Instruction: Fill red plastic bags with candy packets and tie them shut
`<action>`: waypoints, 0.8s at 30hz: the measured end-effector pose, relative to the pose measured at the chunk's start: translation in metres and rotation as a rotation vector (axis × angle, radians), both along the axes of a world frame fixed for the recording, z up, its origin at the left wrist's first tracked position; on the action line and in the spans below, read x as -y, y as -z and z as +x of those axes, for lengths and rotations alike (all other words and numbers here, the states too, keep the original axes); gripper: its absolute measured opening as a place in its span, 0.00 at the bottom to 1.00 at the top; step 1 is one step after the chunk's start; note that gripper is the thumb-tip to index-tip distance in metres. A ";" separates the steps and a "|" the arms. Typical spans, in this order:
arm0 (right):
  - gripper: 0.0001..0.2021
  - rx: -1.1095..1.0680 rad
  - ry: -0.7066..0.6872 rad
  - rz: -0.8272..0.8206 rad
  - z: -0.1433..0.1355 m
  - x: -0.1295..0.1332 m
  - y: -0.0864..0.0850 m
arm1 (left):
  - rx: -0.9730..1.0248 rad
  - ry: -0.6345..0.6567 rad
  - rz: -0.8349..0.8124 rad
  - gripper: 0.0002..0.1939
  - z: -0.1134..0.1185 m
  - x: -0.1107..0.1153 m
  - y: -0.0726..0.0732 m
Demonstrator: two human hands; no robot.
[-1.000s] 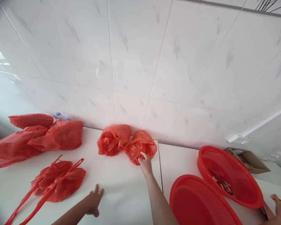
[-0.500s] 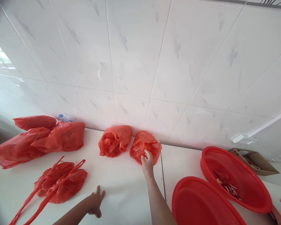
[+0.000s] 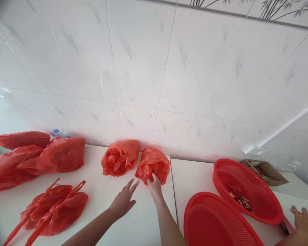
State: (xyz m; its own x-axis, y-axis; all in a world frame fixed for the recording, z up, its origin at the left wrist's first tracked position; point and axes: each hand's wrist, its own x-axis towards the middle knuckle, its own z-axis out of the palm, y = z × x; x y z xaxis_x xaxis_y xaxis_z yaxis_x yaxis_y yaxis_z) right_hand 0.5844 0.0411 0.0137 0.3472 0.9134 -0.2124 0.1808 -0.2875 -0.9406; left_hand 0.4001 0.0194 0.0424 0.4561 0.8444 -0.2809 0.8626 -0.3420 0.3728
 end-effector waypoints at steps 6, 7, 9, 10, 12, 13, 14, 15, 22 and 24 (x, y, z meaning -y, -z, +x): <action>0.19 0.127 0.049 0.076 0.017 -0.001 -0.008 | 0.047 0.105 -0.026 0.43 0.043 -0.031 -0.008; 0.19 0.154 0.067 0.091 0.022 -0.002 -0.009 | 0.040 0.101 -0.028 0.42 0.046 -0.035 -0.006; 0.15 0.180 0.057 0.116 0.031 -0.005 -0.009 | 0.029 0.097 -0.027 0.41 0.049 -0.040 -0.002; 0.13 0.179 0.035 0.123 0.034 -0.007 -0.009 | 0.023 0.095 -0.028 0.41 0.049 -0.042 0.001; 0.11 0.158 -0.007 0.126 0.037 -0.010 -0.007 | 0.008 0.085 -0.031 0.42 0.050 -0.043 0.004; 0.11 0.141 -0.022 0.123 0.037 -0.010 -0.006 | 0.001 0.080 -0.032 0.42 0.050 -0.043 0.006; 0.13 0.122 -0.032 0.119 0.037 -0.010 -0.006 | -0.003 0.072 -0.030 0.42 0.050 -0.043 0.006; 0.15 0.104 -0.038 0.116 0.036 -0.010 -0.005 | -0.006 0.069 -0.018 0.43 0.051 -0.042 0.006; 0.21 -0.075 -0.030 0.055 0.034 0.007 0.001 | -0.021 0.155 0.207 0.40 0.064 -0.041 0.005; 0.22 -0.115 0.014 0.022 0.033 0.011 0.003 | -0.020 0.144 0.210 0.39 0.070 -0.043 0.005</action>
